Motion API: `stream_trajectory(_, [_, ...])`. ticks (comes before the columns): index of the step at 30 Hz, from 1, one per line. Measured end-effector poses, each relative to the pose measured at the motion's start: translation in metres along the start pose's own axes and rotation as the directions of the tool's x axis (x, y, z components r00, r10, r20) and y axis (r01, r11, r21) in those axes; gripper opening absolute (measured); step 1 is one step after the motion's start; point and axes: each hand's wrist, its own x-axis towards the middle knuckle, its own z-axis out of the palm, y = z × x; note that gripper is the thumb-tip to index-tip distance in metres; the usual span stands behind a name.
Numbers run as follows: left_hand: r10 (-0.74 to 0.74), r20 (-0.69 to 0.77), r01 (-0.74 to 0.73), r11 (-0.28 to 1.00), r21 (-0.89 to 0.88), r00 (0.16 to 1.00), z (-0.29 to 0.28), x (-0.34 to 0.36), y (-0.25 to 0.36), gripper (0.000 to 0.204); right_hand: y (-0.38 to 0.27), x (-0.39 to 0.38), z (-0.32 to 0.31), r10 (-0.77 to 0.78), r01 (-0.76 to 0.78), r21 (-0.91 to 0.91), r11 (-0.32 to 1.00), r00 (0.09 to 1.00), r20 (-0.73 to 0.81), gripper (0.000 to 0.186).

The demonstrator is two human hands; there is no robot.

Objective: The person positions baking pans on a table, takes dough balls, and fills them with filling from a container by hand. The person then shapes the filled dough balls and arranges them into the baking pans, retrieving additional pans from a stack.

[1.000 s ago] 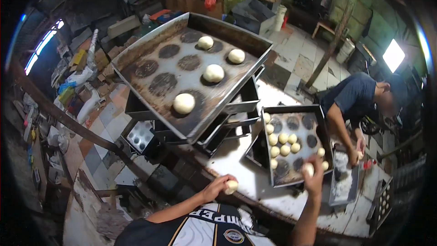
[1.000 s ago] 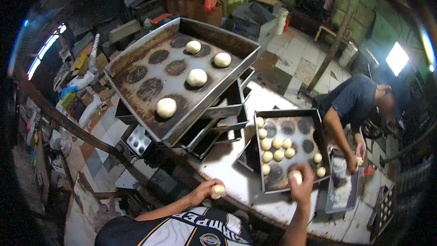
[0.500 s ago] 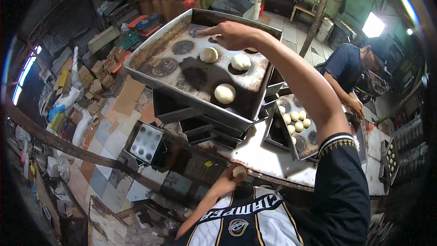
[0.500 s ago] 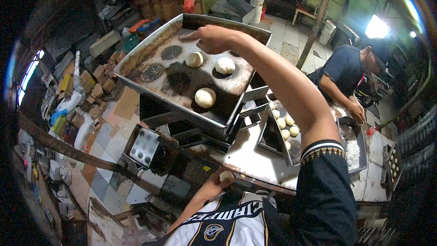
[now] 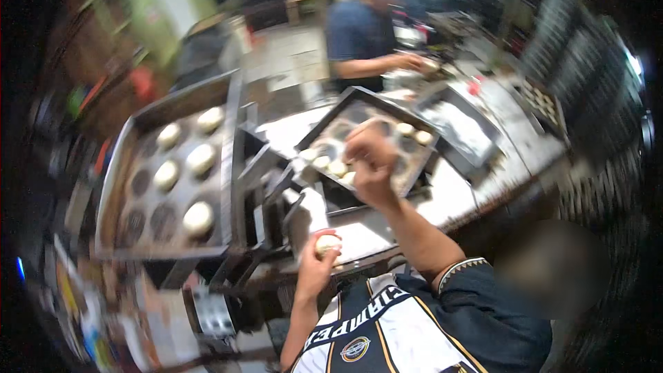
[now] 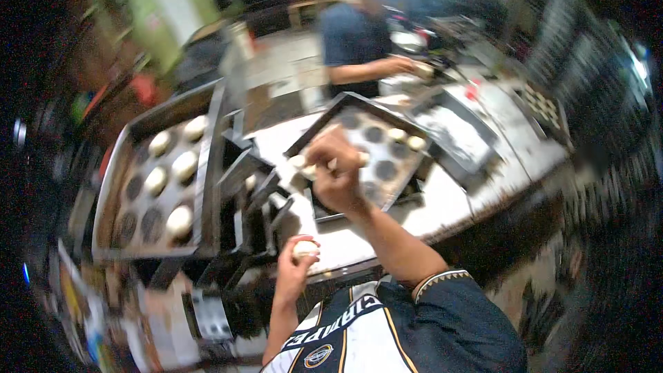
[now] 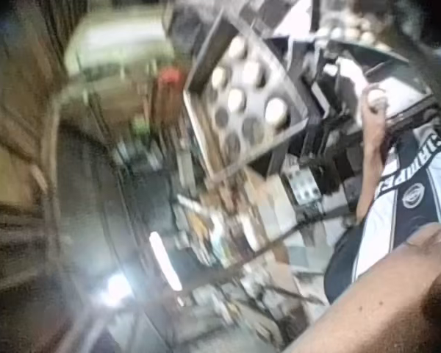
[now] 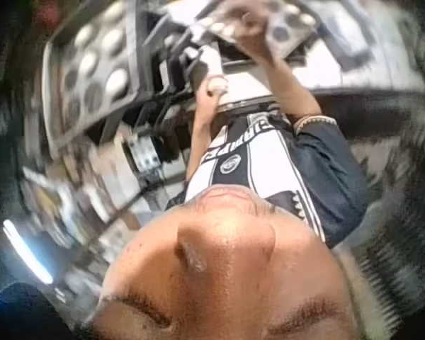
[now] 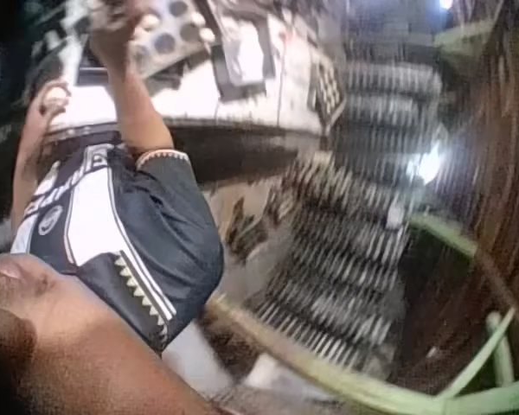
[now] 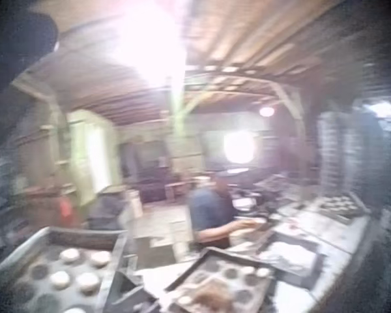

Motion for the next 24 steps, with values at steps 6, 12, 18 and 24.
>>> stream_trajectory(6, [-0.069, 0.186, 0.06, 0.997, 0.054, 0.98, 0.052, 0.062, -0.02, 0.031, 0.074, -0.057, -0.184, 0.079, -0.094, -0.437, 0.894, 0.995, -0.054, 0.011])
stream_trajectory(12, [-0.192, 0.202, 0.181, 0.981, 0.072, 0.96, 0.126, 0.111, -0.059, 0.031, 0.158, -0.081, -0.392, 0.482, -0.411, -0.894, 0.176, 0.829, -0.286, 0.019])
stream_trajectory(18, [-0.319, 0.119, 0.321, 0.947, 0.003, 0.94, 0.218, 0.159, -0.07, 0.03, 0.224, -0.151, -0.522, 0.733, -0.75, -0.558, 0.354, 0.593, -0.332, 0.015])
stream_trajectory(24, [-0.299, 0.128, 0.281, 0.95, 0.137, 0.946, 0.273, 0.183, -0.061, 0.03, 0.344, -0.128, -0.549, 0.943, -0.174, -0.928, 0.329, 0.115, 0.313, 0.033])
